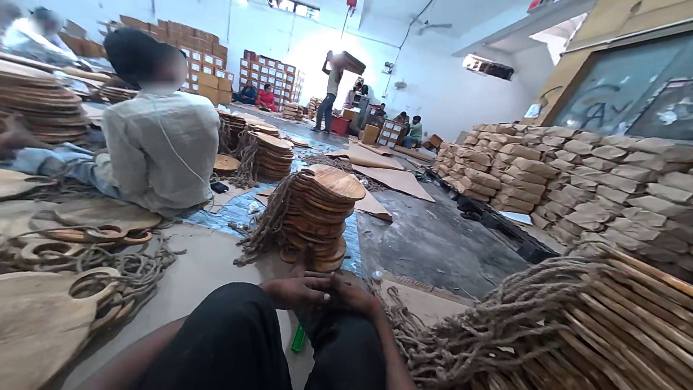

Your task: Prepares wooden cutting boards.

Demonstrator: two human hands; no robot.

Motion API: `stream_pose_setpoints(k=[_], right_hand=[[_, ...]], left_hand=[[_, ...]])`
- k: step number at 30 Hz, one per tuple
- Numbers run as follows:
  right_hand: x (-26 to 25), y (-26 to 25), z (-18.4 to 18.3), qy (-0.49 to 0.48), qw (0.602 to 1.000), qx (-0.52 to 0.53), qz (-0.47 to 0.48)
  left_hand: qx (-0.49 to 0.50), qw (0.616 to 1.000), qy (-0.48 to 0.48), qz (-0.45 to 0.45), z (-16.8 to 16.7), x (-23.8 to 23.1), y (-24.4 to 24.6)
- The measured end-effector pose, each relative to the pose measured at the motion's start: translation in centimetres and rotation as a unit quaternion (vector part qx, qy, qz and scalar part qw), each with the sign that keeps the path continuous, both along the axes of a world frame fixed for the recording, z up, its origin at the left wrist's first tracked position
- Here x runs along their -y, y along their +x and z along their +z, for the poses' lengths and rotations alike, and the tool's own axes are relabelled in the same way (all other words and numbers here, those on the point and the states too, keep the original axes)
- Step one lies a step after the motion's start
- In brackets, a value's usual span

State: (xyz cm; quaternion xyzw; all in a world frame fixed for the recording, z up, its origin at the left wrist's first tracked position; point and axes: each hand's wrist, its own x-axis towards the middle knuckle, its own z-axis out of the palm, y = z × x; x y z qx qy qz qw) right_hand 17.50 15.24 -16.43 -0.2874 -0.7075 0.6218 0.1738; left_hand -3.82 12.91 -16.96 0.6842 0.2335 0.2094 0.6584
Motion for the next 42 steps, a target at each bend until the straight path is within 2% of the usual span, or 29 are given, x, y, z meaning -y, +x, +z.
stream_pose_setpoints(k=[5,9,16,27,37,42], right_hand=[[-0.9,0.2,-0.7,0.01,1.0,0.009,0.018],[-1.1,0.3,-1.1,0.008,1.0,0.024,-0.003],[-1.4,0.3,-1.2,0.028,0.998,-0.004,0.047],[-0.8,0.5,-0.8,0.017,1.0,0.004,0.014],[-1.2,0.4,-1.2,-0.019,0.998,-0.025,0.045],[-0.9,0.4,-0.8,-0.01,0.999,-0.02,0.027]], left_hand=[[0.011,1.0,0.002,-0.012,-0.2,-0.2,0.1],[0.0,1.0,0.002,-0.002,-0.1,0.0,0.1],[0.006,1.0,-0.003,-0.001,0.0,0.2,0.2],[0.011,1.0,0.007,-0.011,-0.2,-0.1,0.3],[0.016,1.0,-0.009,-0.014,-0.3,-0.1,0.5],[0.019,0.999,-0.005,-0.027,-0.4,-0.3,0.3]])
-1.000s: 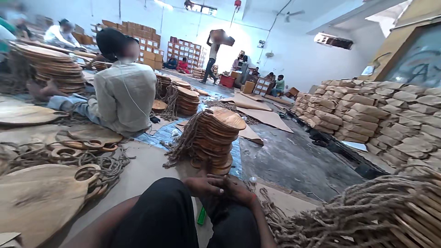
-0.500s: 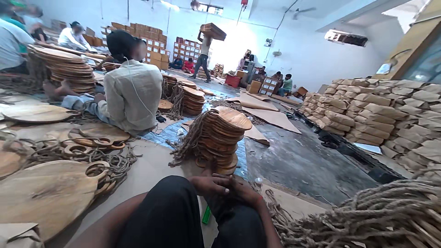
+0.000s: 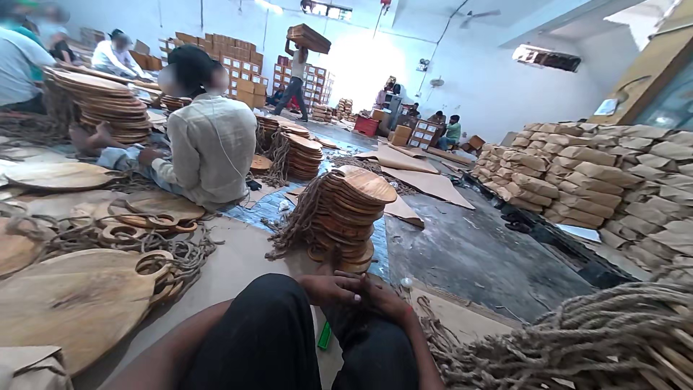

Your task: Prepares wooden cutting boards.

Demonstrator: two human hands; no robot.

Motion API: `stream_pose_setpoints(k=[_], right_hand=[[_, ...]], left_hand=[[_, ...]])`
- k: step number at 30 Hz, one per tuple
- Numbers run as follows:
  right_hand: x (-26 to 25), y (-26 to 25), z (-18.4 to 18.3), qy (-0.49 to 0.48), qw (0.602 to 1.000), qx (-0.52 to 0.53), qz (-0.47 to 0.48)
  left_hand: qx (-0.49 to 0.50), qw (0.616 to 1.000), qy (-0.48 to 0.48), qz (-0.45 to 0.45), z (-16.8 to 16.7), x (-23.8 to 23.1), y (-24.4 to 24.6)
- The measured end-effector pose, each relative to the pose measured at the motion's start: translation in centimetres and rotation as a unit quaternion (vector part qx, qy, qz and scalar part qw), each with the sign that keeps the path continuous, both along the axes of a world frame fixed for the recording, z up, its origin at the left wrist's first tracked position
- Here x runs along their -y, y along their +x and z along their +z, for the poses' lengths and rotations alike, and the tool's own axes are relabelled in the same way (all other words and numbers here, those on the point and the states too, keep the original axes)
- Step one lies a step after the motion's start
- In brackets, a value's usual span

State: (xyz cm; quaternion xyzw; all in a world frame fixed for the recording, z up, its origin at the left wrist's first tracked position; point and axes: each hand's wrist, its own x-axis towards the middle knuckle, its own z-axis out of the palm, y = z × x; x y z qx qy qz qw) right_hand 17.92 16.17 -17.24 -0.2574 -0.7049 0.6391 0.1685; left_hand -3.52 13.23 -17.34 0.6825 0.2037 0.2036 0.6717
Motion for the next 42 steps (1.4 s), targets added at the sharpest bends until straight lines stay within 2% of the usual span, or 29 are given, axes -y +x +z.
stream_pose_setpoints(k=[11,16,42], right_hand=[[0.2,0.0,0.2,0.001,1.0,0.004,0.008],[-0.7,0.1,-0.7,0.015,1.0,-0.007,0.022],[-0.4,0.1,-0.3,-0.007,1.0,-0.007,0.015]], left_hand=[[0.017,1.0,-0.015,-0.009,0.0,0.0,0.1],[-0.015,0.999,-0.008,0.028,0.3,0.4,0.1],[0.017,1.0,-0.018,-0.005,0.3,0.2,0.1]])
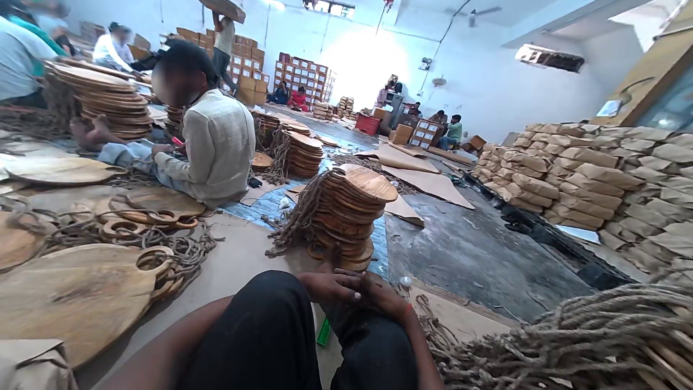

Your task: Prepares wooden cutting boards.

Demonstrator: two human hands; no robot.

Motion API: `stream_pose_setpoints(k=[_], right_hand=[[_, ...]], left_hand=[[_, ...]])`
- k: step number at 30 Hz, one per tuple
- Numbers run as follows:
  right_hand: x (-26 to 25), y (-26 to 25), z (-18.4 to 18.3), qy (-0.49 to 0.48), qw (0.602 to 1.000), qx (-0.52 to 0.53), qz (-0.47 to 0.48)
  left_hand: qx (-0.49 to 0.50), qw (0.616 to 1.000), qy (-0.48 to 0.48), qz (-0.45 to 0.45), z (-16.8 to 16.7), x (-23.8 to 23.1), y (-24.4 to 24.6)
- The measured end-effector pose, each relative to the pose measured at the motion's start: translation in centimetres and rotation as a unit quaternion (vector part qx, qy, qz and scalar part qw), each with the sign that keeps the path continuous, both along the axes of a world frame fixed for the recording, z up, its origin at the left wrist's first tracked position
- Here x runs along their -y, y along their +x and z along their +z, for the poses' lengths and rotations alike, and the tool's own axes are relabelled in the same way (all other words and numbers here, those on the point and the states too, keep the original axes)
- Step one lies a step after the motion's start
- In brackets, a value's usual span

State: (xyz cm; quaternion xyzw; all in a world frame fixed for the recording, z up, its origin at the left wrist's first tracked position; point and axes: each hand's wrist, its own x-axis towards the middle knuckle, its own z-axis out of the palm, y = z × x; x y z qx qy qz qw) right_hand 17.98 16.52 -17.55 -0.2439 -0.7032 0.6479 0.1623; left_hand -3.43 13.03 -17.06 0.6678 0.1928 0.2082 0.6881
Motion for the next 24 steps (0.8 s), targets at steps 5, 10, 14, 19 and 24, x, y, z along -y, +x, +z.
stream_pose_setpoints(k=[5,10,14,19,24], right_hand=[[0.8,0.0,0.7,0.01,1.0,0.009,-0.02],[0.5,0.1,0.3,0.018,0.999,0.028,-0.041],[0.9,0.0,0.8,0.015,0.997,0.039,-0.058],[0.2,0.2,0.1,0.021,0.999,0.03,-0.027],[0.7,0.0,0.6,0.001,0.999,0.025,-0.041]], left_hand=[[-0.032,0.999,0.032,0.019,-0.3,-0.2,-0.1],[-0.029,0.999,0.026,0.015,-0.3,-0.1,-0.1],[-0.028,0.999,0.018,0.022,0.0,0.2,0.1],[-0.013,1.0,0.014,0.013,-0.3,0.0,0.0],[-0.015,1.0,0.006,0.012,-0.2,-0.1,-0.1]])
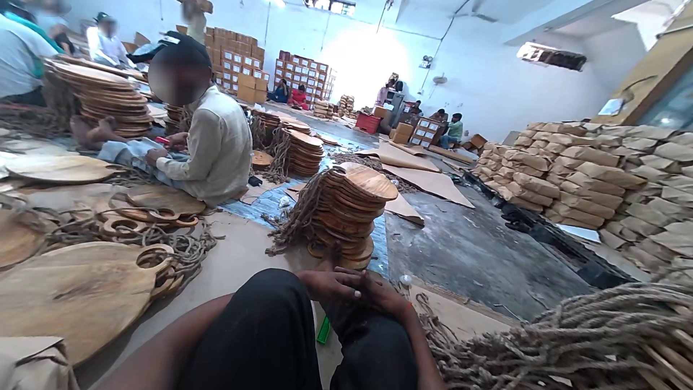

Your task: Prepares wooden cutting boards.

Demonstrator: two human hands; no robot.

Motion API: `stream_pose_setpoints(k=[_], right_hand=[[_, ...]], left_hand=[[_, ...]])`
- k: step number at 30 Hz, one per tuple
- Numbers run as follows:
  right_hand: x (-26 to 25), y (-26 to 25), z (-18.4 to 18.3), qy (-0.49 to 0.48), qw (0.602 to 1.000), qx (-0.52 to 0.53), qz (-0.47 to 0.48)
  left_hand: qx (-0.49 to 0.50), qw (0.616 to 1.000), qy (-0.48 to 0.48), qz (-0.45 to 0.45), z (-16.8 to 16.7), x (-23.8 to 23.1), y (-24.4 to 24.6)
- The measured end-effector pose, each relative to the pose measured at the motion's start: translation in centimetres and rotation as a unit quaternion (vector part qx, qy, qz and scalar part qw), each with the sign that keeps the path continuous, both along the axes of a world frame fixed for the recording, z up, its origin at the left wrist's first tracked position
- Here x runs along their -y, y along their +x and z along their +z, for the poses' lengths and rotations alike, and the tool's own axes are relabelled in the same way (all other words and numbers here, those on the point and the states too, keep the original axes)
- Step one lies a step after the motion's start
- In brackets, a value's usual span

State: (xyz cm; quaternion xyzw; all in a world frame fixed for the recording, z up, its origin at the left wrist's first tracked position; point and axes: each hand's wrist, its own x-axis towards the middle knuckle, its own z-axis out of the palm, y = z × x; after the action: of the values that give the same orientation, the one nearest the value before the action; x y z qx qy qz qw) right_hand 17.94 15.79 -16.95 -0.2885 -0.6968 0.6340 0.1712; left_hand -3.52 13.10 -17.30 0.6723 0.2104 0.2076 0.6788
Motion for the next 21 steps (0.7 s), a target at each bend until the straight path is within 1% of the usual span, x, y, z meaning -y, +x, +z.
stream_pose_setpoints(k=[2,6,9,11,14,21], right_hand=[[0.0,0.0,0.0,0.002,1.0,-0.002,-0.001],[-1.0,0.2,-0.9,0.01,0.999,-0.011,0.035],[-1.0,0.2,-0.9,0.017,0.998,-0.02,0.049],[-0.6,0.1,-0.5,0.009,0.999,-0.027,0.041],[-0.6,0.1,-0.4,-0.003,0.998,-0.034,0.056],[-1.1,0.3,-1.0,0.015,0.999,-0.013,0.041]], left_hand=[[0.0,1.0,0.0,0.004,0.1,0.2,0.1],[-0.009,1.0,0.004,0.008,0.1,0.1,0.0],[-0.011,1.0,0.009,0.008,0.4,0.3,0.1],[-0.01,1.0,0.01,0.009,0.3,0.2,0.1],[-0.001,1.0,0.007,0.002,0.2,0.2,0.1],[-0.009,1.0,0.01,0.003,0.2,0.1,0.0]])
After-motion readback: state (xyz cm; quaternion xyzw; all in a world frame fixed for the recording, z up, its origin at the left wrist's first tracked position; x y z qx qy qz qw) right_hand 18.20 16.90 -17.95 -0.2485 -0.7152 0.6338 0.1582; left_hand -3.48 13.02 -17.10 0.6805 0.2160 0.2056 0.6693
